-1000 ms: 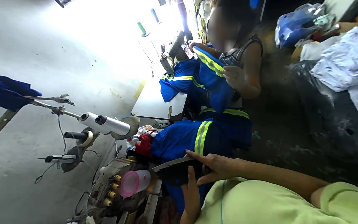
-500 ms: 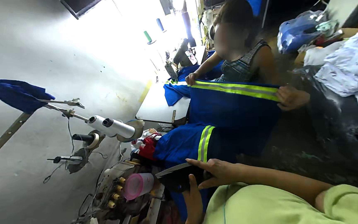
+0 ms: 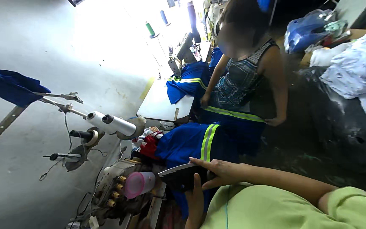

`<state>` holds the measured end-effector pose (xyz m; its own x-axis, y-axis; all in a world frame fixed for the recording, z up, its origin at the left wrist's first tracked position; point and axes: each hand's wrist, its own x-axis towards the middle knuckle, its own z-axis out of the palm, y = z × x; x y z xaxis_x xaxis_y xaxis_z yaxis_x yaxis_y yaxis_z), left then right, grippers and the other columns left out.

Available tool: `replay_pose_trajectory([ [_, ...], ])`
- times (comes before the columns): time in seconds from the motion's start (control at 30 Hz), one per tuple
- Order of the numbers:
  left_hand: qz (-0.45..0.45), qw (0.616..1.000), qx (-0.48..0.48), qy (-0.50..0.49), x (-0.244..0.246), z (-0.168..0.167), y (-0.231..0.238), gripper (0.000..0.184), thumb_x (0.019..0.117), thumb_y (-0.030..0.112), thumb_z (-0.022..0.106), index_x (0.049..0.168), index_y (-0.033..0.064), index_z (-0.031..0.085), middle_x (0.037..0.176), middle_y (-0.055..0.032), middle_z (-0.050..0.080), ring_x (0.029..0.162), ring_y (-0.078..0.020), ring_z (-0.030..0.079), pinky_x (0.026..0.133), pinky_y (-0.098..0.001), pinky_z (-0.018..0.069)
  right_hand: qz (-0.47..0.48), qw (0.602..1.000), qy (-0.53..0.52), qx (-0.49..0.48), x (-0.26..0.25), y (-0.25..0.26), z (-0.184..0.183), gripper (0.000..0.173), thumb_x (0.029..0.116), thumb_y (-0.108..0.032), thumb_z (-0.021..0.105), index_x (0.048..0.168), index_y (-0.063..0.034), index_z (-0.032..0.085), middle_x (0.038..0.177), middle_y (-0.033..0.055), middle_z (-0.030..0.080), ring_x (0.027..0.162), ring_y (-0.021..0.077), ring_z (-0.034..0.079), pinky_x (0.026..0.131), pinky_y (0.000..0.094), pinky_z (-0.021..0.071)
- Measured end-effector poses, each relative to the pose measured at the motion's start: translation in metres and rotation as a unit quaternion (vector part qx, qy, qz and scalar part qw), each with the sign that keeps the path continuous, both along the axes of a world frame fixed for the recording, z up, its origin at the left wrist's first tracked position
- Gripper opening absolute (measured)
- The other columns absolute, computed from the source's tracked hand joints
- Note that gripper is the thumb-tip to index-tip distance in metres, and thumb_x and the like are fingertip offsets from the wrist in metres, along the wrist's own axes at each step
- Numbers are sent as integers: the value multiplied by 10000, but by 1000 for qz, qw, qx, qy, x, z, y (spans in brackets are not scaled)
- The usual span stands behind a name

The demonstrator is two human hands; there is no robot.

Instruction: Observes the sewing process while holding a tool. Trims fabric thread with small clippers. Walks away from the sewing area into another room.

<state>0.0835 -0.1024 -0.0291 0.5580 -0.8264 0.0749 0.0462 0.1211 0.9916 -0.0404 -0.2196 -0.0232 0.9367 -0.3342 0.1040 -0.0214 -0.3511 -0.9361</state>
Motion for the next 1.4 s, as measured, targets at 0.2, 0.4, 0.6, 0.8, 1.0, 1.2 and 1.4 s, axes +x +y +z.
replay_pose_trajectory([
  [0.2,-9,1000,-25,-1,1,-7,-4,384,1005,273,620,1209,-42,539,1007,118,707,983,76,655,923,-182,552,-15,1000,2,-8,-2,0,-2,840,949,-259,726,1611,-45,257,875,271,661,726,348,646,731,499,543],
  [0.4,-1,1000,-20,-1,-2,-5,-5,289,1026,201,575,1193,-34,553,1003,114,709,980,74,657,923,-176,549,-22,999,8,-25,-3,-1,-5,833,955,-282,718,1616,-63,261,814,248,651,704,354,636,720,512,533],
  [0.6,27,999,7,16,-8,3,-6,231,1022,121,537,1185,-42,540,973,102,709,946,72,664,900,-177,557,-26,999,1,-45,-5,-3,-2,807,960,-295,709,1604,-52,289,754,212,650,673,341,637,707,509,536],
  [0.8,-29,999,19,19,10,-1,-10,382,947,559,633,850,198,557,637,189,544,574,102,517,555,-98,437,-92,995,-24,-15,-7,-7,6,854,953,-290,715,1593,27,245,839,235,662,716,299,647,748,462,553],
  [1.0,-51,991,-50,111,15,8,-12,770,714,856,568,1147,220,591,961,158,714,840,45,674,708,-182,570,-79,995,-54,-38,-13,-2,16,894,923,-271,738,1571,85,235,864,206,665,701,206,627,711,357,549],
  [1.2,-149,977,-120,92,24,-5,-3,808,814,777,576,1431,262,489,1291,145,650,1114,43,622,927,-211,538,-54,998,-32,-21,-11,7,14,895,941,-321,709,1562,102,223,794,133,629,659,100,562,662,253,506],
  [1.4,-180,970,-144,82,28,-22,2,777,865,664,657,1500,259,464,1398,114,591,1221,-4,582,1031,-264,502,-34,998,-24,-40,-3,9,11,929,932,-339,718,1564,107,204,785,123,617,671,125,562,673,272,508],
])
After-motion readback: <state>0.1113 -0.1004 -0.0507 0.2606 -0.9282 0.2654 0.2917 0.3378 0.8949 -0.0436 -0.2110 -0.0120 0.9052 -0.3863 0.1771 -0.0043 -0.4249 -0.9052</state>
